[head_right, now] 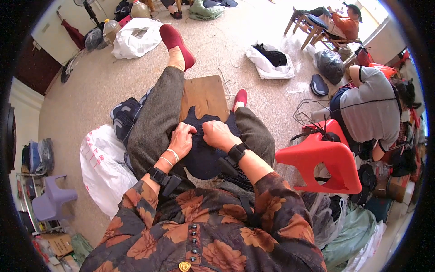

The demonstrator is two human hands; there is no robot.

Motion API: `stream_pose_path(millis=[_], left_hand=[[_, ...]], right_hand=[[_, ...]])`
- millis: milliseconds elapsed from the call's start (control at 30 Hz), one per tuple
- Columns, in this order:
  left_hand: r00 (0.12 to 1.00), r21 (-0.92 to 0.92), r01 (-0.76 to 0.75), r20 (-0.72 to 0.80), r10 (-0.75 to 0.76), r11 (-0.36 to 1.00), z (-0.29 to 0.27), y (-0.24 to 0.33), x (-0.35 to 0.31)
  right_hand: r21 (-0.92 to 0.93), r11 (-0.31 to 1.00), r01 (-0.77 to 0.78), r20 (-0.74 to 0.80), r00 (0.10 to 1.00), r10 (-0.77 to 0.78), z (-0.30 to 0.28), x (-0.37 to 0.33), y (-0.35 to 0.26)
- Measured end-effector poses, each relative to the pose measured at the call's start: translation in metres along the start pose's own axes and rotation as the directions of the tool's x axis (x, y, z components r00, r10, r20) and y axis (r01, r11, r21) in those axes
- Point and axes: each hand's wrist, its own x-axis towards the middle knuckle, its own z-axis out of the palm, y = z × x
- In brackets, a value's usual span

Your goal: Threading laces through the eyelets of a shoe upper component.

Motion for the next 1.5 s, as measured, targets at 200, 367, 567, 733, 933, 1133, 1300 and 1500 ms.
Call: stream_pose_path(millis=[200,367,567,733,933,1133,1300,1500], left_hand=[[1.000,0.034,-0.022,0.003,0.022,0.999,-0.001,0.000,-0.002],[1.000,0.058,-0.016,0.009,0.016,0.998,-0.003,0.003,-0.003],[0.998,0.069,-0.020,0.054,0.017,0.997,-0.012,0.015,-0.003],[0.979,0.117,-0.204,0.028,0.202,0.972,-0.017,0.053,-0.005],[0.963,0.078,-0.271,0.029,0.269,0.959,0.001,0.042,-0.003],[0.997,-0.046,-0.021,-0.071,0.018,0.999,0.001,0.025,-0.003],[0.978,-0.184,0.203,-0.003,-0.207,0.962,-0.005,0.030,0.004],[0.964,0.027,0.022,-0.265,-0.014,0.999,-0.014,0.051,-0.002]], right_hand=[[0.081,0.966,-0.245,-0.111,0.961,0.253,-0.037,-0.030,0.018],[0.203,0.926,-0.318,-0.147,0.925,0.350,-0.031,-0.049,0.016],[0.399,0.883,-0.247,-0.187,0.921,0.342,-0.023,-0.045,0.010],[0.611,0.752,-0.249,-0.035,0.940,0.340,-0.017,-0.048,0.027],[0.940,-0.088,-0.330,0.340,0.891,0.301,-0.027,-0.050,0.014],[0.949,-0.180,-0.260,0.305,0.906,0.295,-0.016,-0.058,0.019],[0.966,0.124,-0.226,0.134,0.852,0.506,-0.001,-0.055,0.014],[0.864,0.444,-0.238,-0.062,0.825,0.562,0.011,-0.055,0.001]])
